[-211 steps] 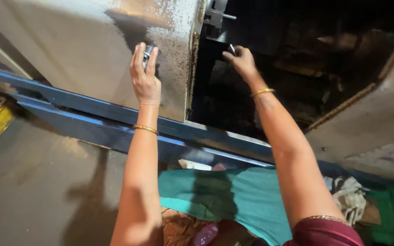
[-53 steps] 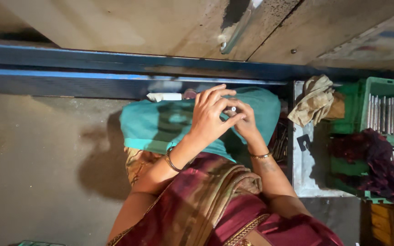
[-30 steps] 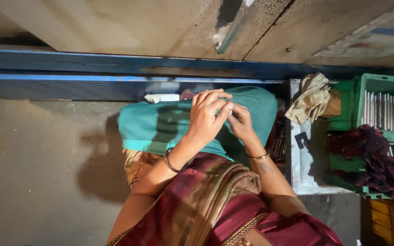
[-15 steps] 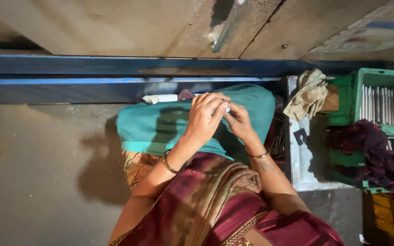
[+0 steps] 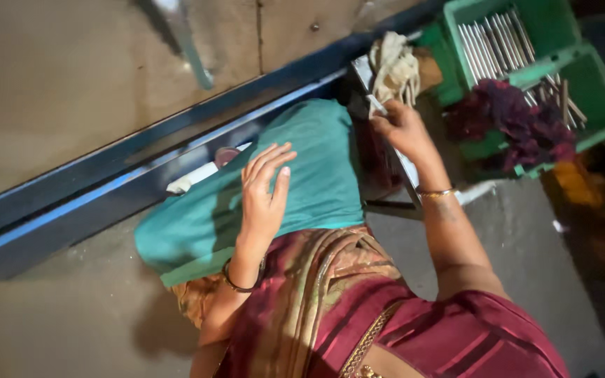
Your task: The person sits on the floor and repeatedly cleans cylindrical metal rods using a cloth. They pick up a rod, wipe it, place it in a green crate, and repeat the process. The person also briefly wipes a nearby metal surface.
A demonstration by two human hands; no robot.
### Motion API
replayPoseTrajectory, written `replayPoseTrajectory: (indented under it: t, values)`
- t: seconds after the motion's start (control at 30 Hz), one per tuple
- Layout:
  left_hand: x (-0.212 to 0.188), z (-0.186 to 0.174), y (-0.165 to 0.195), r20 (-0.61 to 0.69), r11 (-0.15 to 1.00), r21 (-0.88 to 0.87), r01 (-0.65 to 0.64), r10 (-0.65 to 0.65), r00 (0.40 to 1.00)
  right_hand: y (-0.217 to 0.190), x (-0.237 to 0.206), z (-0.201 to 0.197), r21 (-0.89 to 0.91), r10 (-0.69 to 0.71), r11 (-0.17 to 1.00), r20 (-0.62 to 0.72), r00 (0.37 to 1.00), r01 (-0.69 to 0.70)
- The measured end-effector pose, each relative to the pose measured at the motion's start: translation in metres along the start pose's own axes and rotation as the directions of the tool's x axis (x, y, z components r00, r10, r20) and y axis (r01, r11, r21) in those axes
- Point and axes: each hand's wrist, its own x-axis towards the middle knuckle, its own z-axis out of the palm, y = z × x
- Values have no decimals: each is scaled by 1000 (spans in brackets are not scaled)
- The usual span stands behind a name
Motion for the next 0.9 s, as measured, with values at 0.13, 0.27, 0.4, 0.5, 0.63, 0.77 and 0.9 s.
replayPoseTrajectory:
  t: [0.13,0.27,0.4,0.5,0.63,0.77,0.9]
  values:
    - [1,6,3,73,1000,-27,-7,9,997,38,-31,-43,-542,111,820,-168,980,-186]
    - [6,12,7,119,999,-38,-20,25,993,69,-45,-45,-629,167,717,-264,950,-301]
    - [8,14,6,126,999,-36,-39,43,991,103,-45,-22,-699,168,633,-296,940,-333]
    - [6,11,5,117,999,-29,-32,35,992,122,-38,-5,-819,24,526,-256,966,-230]
    - [4,8,0,88,999,-29,-30,32,996,115,-20,-3,-799,143,532,-242,960,-281]
    - [0,8,-11,143,990,-125,70,-51,988,62,-13,1,-681,158,685,-209,965,-259]
    - [-6,23,-27,234,916,-320,243,-172,957,-27,-21,15,-528,-23,849,-82,996,-24]
